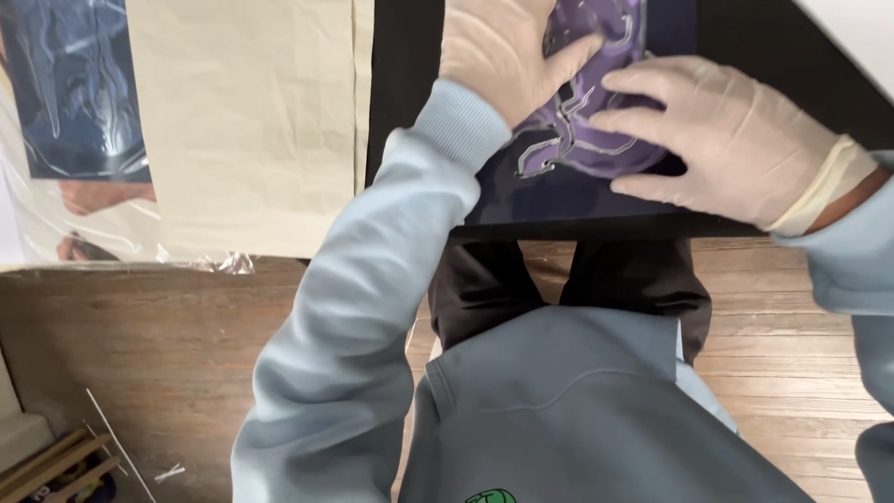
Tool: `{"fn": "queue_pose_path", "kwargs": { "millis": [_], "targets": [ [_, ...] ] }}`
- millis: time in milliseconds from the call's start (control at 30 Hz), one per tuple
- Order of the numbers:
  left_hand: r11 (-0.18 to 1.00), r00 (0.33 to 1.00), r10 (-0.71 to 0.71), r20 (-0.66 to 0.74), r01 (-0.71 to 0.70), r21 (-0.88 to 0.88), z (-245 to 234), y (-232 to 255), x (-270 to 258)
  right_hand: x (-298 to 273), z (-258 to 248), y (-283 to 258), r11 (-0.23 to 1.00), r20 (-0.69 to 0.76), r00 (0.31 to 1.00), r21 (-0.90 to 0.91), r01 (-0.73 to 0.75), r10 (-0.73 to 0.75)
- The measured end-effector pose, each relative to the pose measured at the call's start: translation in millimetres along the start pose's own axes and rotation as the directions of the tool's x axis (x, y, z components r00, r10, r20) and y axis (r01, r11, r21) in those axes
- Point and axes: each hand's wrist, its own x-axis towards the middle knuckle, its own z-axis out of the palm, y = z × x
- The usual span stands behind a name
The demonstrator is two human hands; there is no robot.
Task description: Aligning an art print on a backing board and securing it with clamps for mounting or framing.
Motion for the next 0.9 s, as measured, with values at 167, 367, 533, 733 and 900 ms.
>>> {"fn": "queue_pose_path", "kwargs": {
  "millis": [167, 367, 533, 733, 900],
  "targets": [
    [0.997, 0.998, -0.011, -0.069, 0.006, -0.072, 38.4, 0.9, -5.3, 3.6, -0.4, -4.6, 0.995, 0.105, 0.992, -0.084, -0.057, 0.066],
    [0.994, 0.994, -0.03, -0.105, 0.019, -0.109, 45.3, 4.8, -5.4, 4.3, -3.5, -10.5, 0.993, 0.074, 0.996, -0.112, -0.045, 0.054],
    [0.968, 0.989, 0.131, -0.066, -0.142, -0.205, 25.2, 7.8, -8.1, 2.6, 4.3, -9.6, 0.98, 0.081, 0.988, -0.157, -0.119, 0.133],
    [0.823, 0.882, 0.463, -0.085, -0.464, -0.327, -37.1, -22.0, -35.4, 2.0, 9.3, -6.4, 0.975, 0.096, 0.986, -0.191, -0.116, 0.136],
    [0.823, 0.877, 0.476, 0.069, -0.417, -0.387, -47.7, -37.4, -57.7, 0.9, 14.7, -5.5, 0.975, 0.028, 0.995, -0.201, -0.091, 0.099]
  ]
}}
